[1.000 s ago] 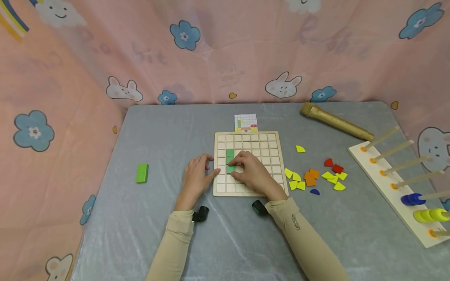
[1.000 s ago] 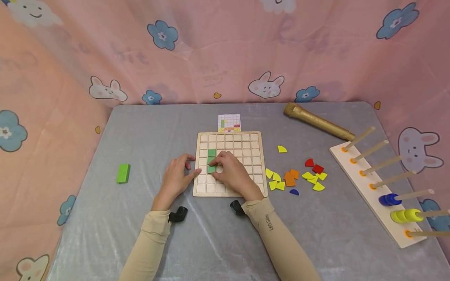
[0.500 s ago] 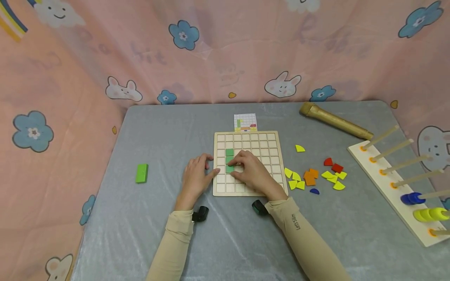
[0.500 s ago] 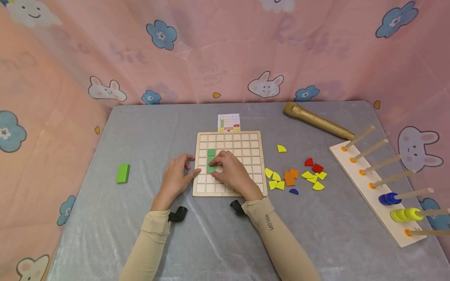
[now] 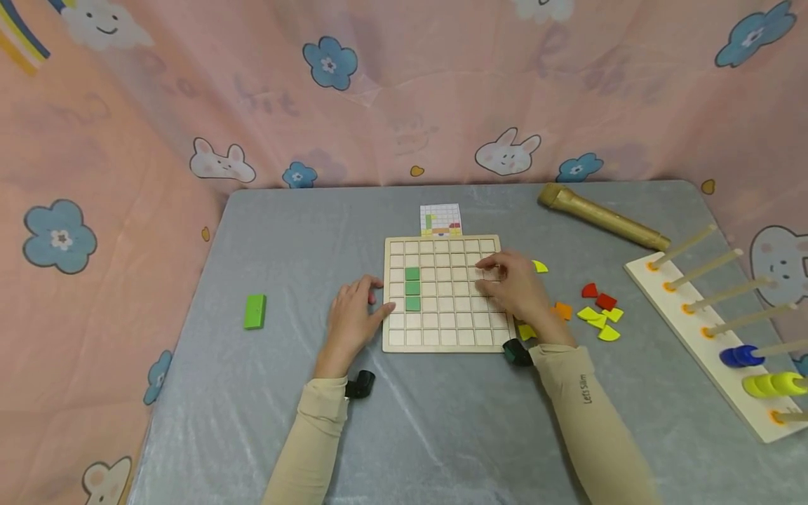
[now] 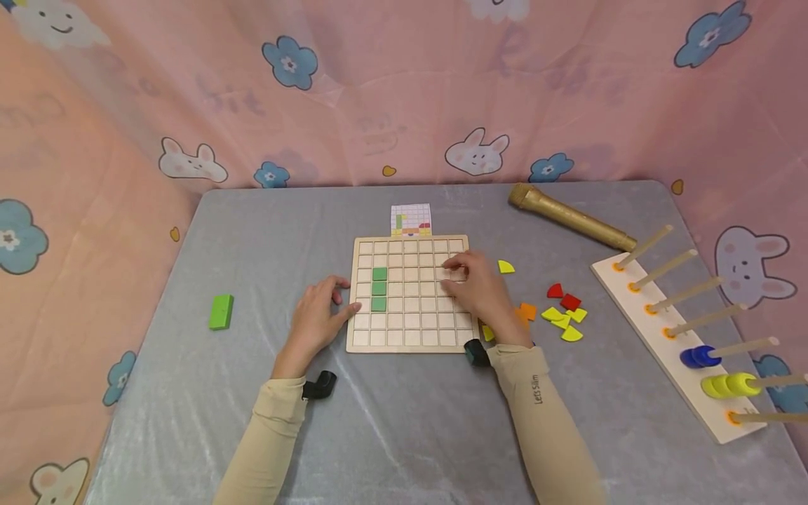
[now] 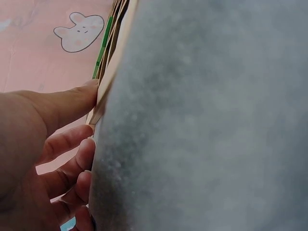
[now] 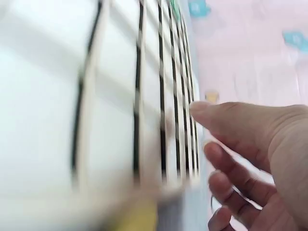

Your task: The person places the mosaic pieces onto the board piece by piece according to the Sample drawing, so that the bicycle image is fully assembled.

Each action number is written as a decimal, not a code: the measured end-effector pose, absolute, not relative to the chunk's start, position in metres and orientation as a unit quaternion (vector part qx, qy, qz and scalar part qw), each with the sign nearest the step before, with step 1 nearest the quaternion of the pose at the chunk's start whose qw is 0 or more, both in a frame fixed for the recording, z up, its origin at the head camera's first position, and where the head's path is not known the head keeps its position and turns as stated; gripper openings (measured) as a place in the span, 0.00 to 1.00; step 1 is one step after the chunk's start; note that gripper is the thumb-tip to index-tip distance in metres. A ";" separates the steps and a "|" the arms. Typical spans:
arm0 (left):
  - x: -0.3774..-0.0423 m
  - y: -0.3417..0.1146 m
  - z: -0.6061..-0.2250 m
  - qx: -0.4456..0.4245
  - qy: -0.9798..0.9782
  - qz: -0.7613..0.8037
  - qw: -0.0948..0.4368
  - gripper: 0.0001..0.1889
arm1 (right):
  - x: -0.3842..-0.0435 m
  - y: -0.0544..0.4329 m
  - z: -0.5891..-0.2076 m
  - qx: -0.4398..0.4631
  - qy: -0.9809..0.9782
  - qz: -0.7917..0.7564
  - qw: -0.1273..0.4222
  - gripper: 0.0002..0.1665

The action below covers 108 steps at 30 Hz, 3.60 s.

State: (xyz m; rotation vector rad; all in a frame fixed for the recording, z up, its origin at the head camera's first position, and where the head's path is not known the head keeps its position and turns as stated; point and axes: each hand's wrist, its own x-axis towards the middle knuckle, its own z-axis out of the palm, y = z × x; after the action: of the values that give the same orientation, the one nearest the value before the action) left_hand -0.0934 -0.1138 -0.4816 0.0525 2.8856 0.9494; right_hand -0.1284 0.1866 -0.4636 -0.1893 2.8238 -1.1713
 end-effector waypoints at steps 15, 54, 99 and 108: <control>-0.094 -0.113 -0.482 0.013 0.947 0.316 0.055 0.22 | -0.132 0.269 -0.464 0.035 0.943 -0.326 0.048 0.26; -0.093 -0.114 -0.482 0.013 0.947 0.318 0.050 0.23 | -0.140 0.200 -0.471 -0.048 0.940 -0.339 0.012 0.18; -0.092 -0.114 -0.481 0.004 0.949 0.309 0.054 0.22 | -0.149 0.111 -0.472 -0.138 0.938 -0.317 0.029 0.20; -0.093 -0.112 -0.479 0.003 0.947 0.315 0.058 0.23 | -0.139 0.146 -0.467 -0.127 0.931 -0.341 0.037 0.21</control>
State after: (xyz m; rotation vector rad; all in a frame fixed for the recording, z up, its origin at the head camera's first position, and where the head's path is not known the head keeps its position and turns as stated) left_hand -0.0928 -0.1123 -0.4795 0.0097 2.8720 0.9537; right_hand -0.1393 0.1463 -0.4668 -0.3902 2.8573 -1.0468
